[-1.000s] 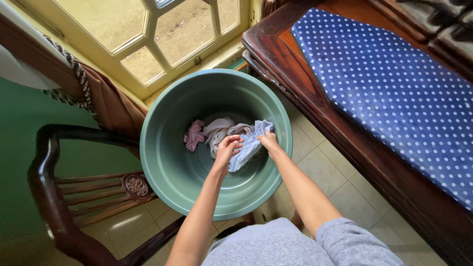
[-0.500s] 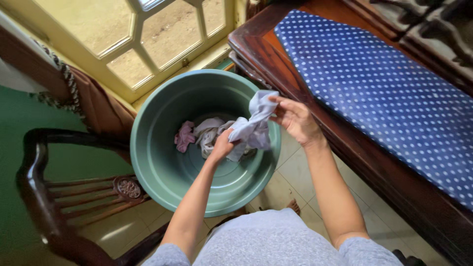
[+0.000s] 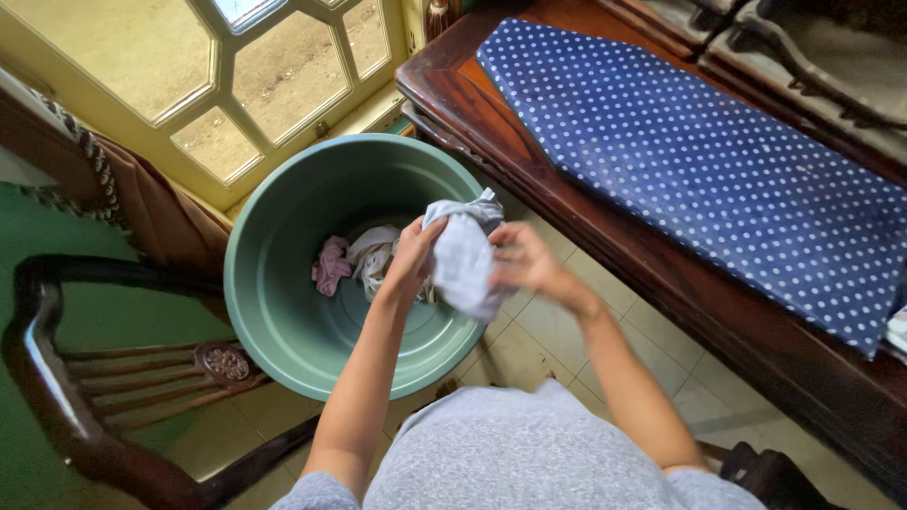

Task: The person picks up several items of clothing from a bin, including a shirt, shorts, and a tank top, and folds them individually on a surface before stacking them with other folded clothes.

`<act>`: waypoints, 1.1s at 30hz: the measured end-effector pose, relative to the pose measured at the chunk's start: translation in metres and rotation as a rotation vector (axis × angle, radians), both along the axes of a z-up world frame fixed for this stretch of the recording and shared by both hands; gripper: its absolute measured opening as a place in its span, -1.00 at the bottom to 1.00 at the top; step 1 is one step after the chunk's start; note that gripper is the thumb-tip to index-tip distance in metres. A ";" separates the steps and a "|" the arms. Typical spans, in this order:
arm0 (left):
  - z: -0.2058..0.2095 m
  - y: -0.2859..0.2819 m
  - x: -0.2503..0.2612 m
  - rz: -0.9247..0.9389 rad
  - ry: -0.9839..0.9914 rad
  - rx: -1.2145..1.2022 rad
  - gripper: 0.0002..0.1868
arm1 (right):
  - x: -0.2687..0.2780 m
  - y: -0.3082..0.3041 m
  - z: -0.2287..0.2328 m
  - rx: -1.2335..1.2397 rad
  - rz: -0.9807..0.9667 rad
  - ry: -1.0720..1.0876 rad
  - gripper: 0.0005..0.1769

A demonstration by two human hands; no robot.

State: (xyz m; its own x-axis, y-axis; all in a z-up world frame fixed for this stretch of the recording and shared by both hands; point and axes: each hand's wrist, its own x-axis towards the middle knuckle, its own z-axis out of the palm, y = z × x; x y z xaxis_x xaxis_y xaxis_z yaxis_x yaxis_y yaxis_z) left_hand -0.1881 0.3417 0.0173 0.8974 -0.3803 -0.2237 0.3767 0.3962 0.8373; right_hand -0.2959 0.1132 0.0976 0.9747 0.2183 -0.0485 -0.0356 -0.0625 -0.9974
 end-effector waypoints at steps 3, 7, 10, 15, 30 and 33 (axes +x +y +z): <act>0.022 -0.004 -0.017 -0.061 -0.027 -0.160 -0.49 | -0.008 0.019 -0.013 0.041 -0.058 -0.089 -0.19; 0.049 -0.016 -0.038 -0.158 -0.599 0.026 -0.10 | 0.007 0.012 -0.011 0.222 -0.257 -0.149 -0.37; 0.046 -0.025 -0.044 -0.120 -0.560 0.160 -0.48 | 0.004 0.002 0.007 0.277 -0.264 -0.034 -0.46; 0.018 -0.033 -0.027 0.070 -0.562 0.253 -0.77 | 0.001 -0.019 0.005 0.186 -0.366 -0.114 -0.67; 0.077 -0.084 -0.021 -0.610 -0.515 0.498 -0.67 | 0.012 -0.170 -0.046 0.897 -0.432 0.304 -0.63; 0.046 -0.117 -0.008 -0.455 -0.492 0.497 -0.73 | -0.005 -0.167 -0.018 0.709 -0.349 0.231 -0.59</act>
